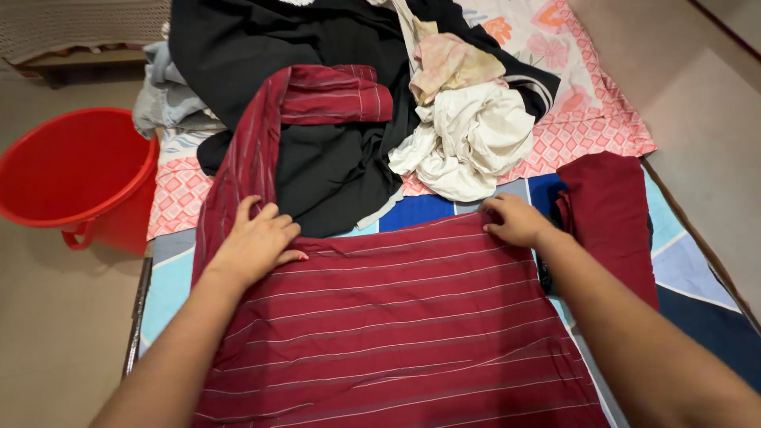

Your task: The person folds a maroon t-shirt and places it on a stack. Then the person picks up a maroon striped shirt, buttons it, lays it flat, and folds it neatly on the bed.

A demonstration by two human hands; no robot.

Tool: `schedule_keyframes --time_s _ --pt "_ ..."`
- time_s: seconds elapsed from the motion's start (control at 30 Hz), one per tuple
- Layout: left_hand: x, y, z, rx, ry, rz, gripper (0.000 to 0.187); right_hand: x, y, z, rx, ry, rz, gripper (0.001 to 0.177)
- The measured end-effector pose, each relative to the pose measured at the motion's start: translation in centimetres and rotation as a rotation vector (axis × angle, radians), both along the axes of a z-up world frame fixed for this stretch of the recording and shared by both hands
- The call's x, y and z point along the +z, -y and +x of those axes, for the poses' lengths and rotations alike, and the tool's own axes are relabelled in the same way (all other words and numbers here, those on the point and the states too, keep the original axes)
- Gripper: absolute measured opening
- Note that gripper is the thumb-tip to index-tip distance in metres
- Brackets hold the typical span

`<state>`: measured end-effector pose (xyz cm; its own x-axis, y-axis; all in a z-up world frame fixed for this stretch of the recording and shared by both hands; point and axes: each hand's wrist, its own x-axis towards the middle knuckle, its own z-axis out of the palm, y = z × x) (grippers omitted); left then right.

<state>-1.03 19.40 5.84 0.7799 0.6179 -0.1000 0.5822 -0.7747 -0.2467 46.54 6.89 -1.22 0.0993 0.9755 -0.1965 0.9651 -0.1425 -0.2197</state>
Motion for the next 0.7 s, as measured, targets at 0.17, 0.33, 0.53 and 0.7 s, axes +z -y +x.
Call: schedule_keyframes --time_s 0.17,0.33,0.53,0.7 --pt "0.6 -0.3 -0.2 0.046 0.211 -0.071 0.034 -0.4 0.9 2.8 0.190 -0.027 0.134 0.037" --pt "-0.7 -0.4 -0.8 0.081 0.268 -0.043 0.027 -1.6 1.2 5.4 0.015 -0.209 0.137 0.026" --pt "-2.7 -0.2 -0.9 0.052 0.165 0.088 0.022 -3.4 0.4 7.2 -0.604 -1.113 -0.124 0.031" --pt "-4.9 -0.2 0.5 0.088 0.095 0.257 0.021 -5.0 0.5 1.8 -0.465 -0.145 0.142 0.038"
